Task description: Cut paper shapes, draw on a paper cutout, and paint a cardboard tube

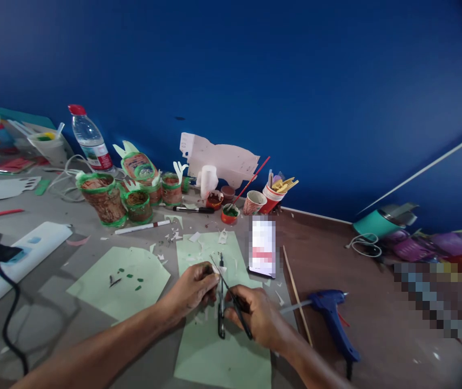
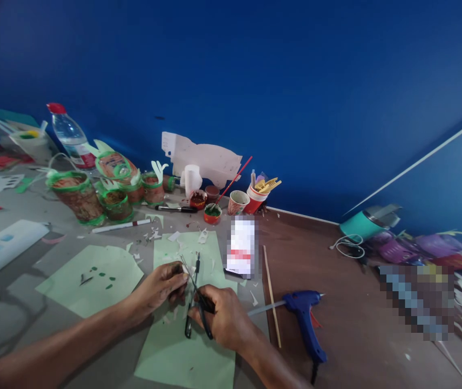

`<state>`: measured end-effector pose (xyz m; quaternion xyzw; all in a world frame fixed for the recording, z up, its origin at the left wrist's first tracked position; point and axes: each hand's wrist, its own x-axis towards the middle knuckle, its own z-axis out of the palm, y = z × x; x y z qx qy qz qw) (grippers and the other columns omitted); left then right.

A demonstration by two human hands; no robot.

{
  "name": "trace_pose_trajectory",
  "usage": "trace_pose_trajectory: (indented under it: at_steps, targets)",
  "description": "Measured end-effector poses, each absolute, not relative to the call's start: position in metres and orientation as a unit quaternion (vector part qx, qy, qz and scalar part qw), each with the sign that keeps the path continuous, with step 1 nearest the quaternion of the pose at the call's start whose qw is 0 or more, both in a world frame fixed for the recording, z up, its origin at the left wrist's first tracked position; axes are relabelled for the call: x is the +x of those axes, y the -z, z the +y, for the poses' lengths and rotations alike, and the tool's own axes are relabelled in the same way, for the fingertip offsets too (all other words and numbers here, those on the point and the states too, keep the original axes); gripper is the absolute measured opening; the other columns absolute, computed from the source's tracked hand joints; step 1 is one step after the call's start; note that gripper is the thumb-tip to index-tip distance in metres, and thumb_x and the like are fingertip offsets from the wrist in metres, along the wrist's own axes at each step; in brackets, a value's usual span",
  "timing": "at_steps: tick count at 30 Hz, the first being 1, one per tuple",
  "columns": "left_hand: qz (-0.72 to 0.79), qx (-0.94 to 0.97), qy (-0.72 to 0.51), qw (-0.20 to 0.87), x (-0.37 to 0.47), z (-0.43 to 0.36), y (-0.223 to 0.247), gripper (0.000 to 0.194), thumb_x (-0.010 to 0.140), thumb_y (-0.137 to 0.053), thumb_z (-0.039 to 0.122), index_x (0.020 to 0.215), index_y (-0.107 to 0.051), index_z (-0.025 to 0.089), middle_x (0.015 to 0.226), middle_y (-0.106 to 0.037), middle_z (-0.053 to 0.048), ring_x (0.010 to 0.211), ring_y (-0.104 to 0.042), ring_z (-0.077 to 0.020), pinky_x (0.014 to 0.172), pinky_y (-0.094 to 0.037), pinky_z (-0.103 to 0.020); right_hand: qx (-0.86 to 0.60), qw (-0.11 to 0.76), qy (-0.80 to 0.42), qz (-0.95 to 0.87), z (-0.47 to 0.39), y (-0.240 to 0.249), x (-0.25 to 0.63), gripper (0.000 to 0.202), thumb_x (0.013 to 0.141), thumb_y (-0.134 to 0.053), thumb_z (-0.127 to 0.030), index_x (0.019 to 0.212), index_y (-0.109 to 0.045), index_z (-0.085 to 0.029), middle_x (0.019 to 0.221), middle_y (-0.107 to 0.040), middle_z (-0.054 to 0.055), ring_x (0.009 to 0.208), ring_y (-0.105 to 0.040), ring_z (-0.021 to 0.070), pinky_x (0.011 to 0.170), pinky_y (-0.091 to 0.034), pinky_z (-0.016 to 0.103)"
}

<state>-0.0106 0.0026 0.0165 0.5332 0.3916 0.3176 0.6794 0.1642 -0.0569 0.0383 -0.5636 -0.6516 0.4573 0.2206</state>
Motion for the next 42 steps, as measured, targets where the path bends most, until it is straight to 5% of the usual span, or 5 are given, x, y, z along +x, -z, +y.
trace_pose_trajectory:
  at_steps: [6,18,42]
  targets:
    - [0.352,0.523,-0.36,0.688,-0.009,0.006,-0.007,0.045,0.073,-0.06,0.06,0.065,-0.049,0.017,0.052,-0.054,0.0,0.041,-0.047,-0.0096,0.043,-0.035,-0.022,-0.558,0.248,-0.459,-0.645,-0.056,-0.033,0.161,0.01,0.078,-0.056,-0.026,0.075,-0.055,-0.016,0.056,-0.033,-0.007,0.052,-0.028,0.0076,0.045,-0.022,0.019]
    - [0.412,0.543,-0.306,0.665,-0.009,0.002,-0.018,0.025,0.076,-0.055,0.037,0.062,-0.047,0.018,0.05,-0.048,0.004,0.043,-0.04,-0.0075,0.044,-0.03,-0.02,-0.542,0.247,-0.506,-0.624,-0.056,-0.027,0.163,0.008,0.074,-0.06,-0.022,0.076,-0.054,-0.016,0.059,-0.038,-0.006,0.053,-0.031,0.0079,0.046,-0.023,0.02]
    - [0.417,0.546,-0.281,0.67,-0.011,0.004,-0.013,0.018,0.071,-0.052,0.032,0.061,-0.048,0.018,0.047,-0.049,0.004,0.04,-0.04,-0.0071,0.041,-0.027,-0.02,-0.549,0.207,-0.486,-0.648,-0.056,-0.036,0.166,0.012,0.075,-0.059,-0.026,0.074,-0.052,-0.017,0.058,-0.035,-0.007,0.054,-0.03,0.0078,0.046,-0.023,0.019]
